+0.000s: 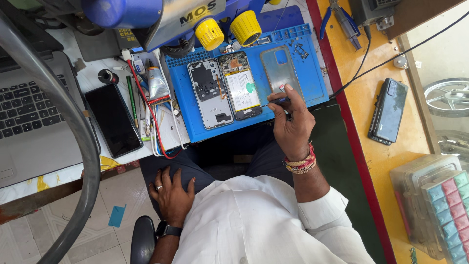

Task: The person disassembles a smartphone, removes the battery, and uses a screwdriver and a small brush to clean internal components. The person then applies a liquid from a yellow bottle to the device and continues cleaning with the brush.

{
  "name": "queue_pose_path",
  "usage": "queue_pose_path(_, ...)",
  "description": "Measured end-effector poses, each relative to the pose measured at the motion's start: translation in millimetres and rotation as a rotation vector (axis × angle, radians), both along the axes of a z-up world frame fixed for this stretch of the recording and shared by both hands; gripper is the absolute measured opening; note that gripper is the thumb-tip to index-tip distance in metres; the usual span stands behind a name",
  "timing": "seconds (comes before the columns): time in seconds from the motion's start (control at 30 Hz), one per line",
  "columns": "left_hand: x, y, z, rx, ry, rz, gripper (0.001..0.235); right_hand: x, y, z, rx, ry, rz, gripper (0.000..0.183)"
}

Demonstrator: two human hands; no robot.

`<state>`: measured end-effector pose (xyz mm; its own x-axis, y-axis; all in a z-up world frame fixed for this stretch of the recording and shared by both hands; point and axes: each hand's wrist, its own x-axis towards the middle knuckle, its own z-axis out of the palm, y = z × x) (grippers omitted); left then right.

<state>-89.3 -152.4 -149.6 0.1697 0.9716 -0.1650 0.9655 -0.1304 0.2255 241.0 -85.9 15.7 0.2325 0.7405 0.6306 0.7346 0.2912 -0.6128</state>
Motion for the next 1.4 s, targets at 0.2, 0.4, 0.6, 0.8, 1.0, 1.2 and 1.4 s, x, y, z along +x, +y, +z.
queue_pose_path(0.2, 0, -1, 1, 0.003, 0.002, 0.001, 0.056, 0, 0, -2, -0.003, 0.008, 0.004, 0.053)
queue_pose_path(0.4, 0, -1, 1, 0.012, -0.01, 0.003, 0.057, 0, 2, 2, -0.003, -0.027, 0.006, 0.052)
queue_pose_path(0.6, 0, 0, 2, 0.01, -0.012, 0.0, 0.056, -2, 3, 17, 0.047, -0.241, -0.056, 0.051)
queue_pose_path(0.8, 0, 1, 4, 0.028, -0.005, 0.002, 0.055, -5, 9, 24, -0.007, -0.022, 0.035, 0.031)
queue_pose_path(1.0, 1, 0, 5, 0.042, -0.015, 0.007, 0.055, 5, 11, 22, -0.087, 0.167, 0.199, 0.036)
queue_pose_path(1.2, 2, 0, 9, 0.068, -0.059, 0.011, 0.056, -4, 16, 29, -0.02, 0.242, 0.165, 0.034)
queue_pose_path(1.4, -3, -6, -12, 0.153, -0.158, 0.084, 0.036, -3, 18, 32, -0.028, 0.063, 0.097, 0.037)
